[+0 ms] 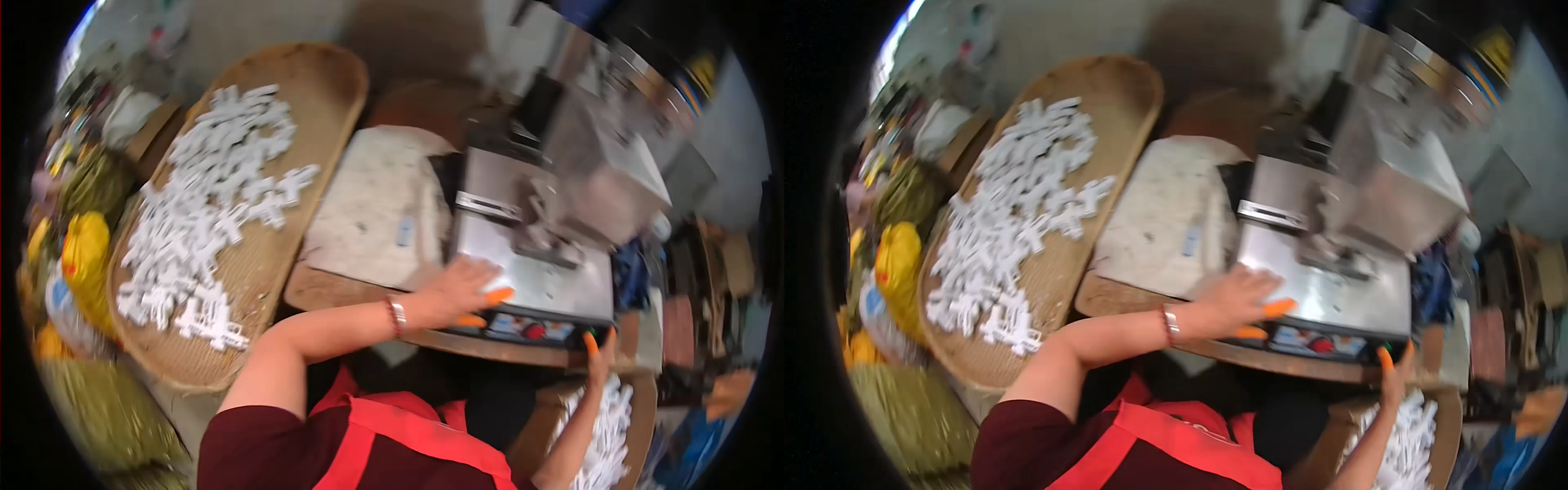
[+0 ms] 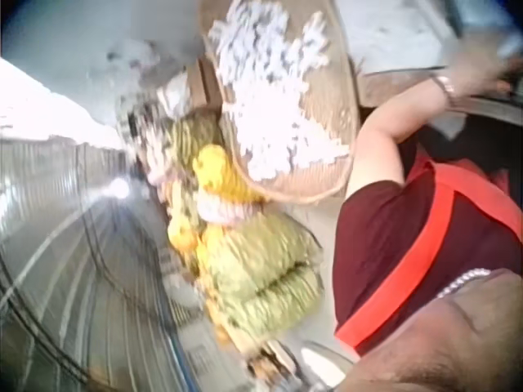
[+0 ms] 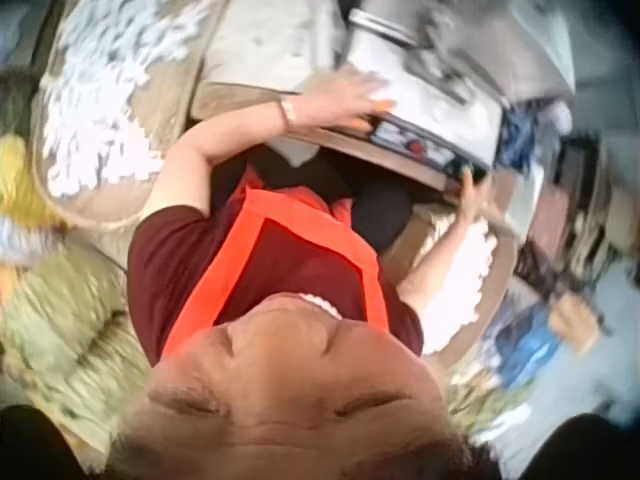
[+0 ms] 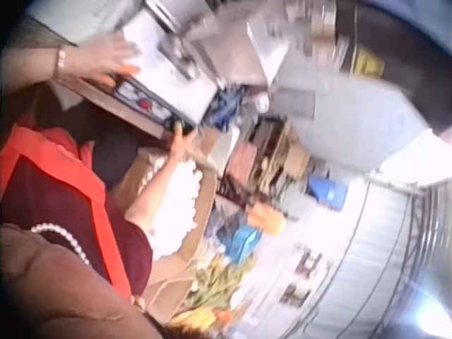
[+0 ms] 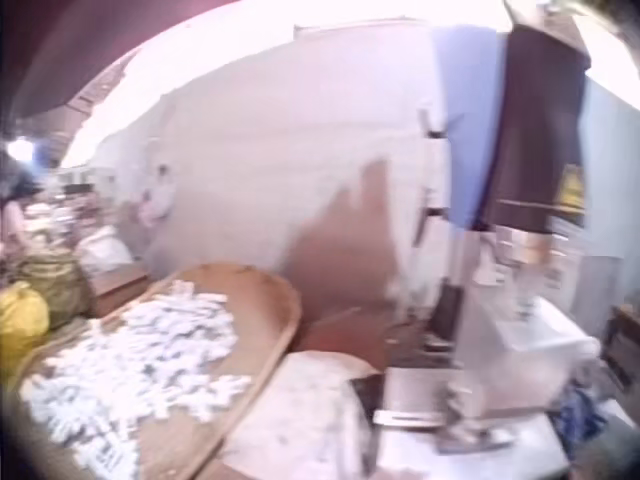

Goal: The person takes plastic toy guns from a woven basket, places them into a stamping machine to stamp them, and places the finished toy guns into a cardboard box.

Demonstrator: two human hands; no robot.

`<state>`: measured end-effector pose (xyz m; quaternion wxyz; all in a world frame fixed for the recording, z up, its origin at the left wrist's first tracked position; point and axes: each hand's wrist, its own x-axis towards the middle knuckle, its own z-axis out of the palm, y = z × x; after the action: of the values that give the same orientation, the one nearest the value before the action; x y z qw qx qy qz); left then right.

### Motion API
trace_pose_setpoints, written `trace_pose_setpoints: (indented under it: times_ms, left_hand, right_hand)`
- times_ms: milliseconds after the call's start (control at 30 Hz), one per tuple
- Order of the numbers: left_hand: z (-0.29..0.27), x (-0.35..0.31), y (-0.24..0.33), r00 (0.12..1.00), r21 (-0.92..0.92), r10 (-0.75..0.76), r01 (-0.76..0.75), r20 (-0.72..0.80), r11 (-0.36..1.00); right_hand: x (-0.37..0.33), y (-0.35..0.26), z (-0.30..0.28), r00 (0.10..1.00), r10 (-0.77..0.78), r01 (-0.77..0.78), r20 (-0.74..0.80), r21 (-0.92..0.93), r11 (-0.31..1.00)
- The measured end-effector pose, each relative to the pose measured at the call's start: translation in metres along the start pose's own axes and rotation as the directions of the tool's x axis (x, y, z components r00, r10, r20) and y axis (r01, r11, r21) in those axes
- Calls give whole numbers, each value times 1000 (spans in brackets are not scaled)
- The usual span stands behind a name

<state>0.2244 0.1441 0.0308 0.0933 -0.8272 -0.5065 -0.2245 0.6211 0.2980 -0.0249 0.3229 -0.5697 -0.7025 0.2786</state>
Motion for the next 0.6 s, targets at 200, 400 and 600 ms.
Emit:
trace_pose_setpoints:
  times_ms: [200,400,600]
  left_hand:
    - [-45,-73,-116,790,-263,-340,233,-511,936]
    - [-18,-265,-369,392,259,-890,907,-232,332]
    - [24,-335,-359,222,355,-970,919,-102,173]
  right_hand:
    - [-13,24,-22,991,-90,103,-95,147,984]
    - [-23,59,-38,969,-132,140,-210,23,990]
    - [-20,12,-28,907,-124,24,-403,-244,970]
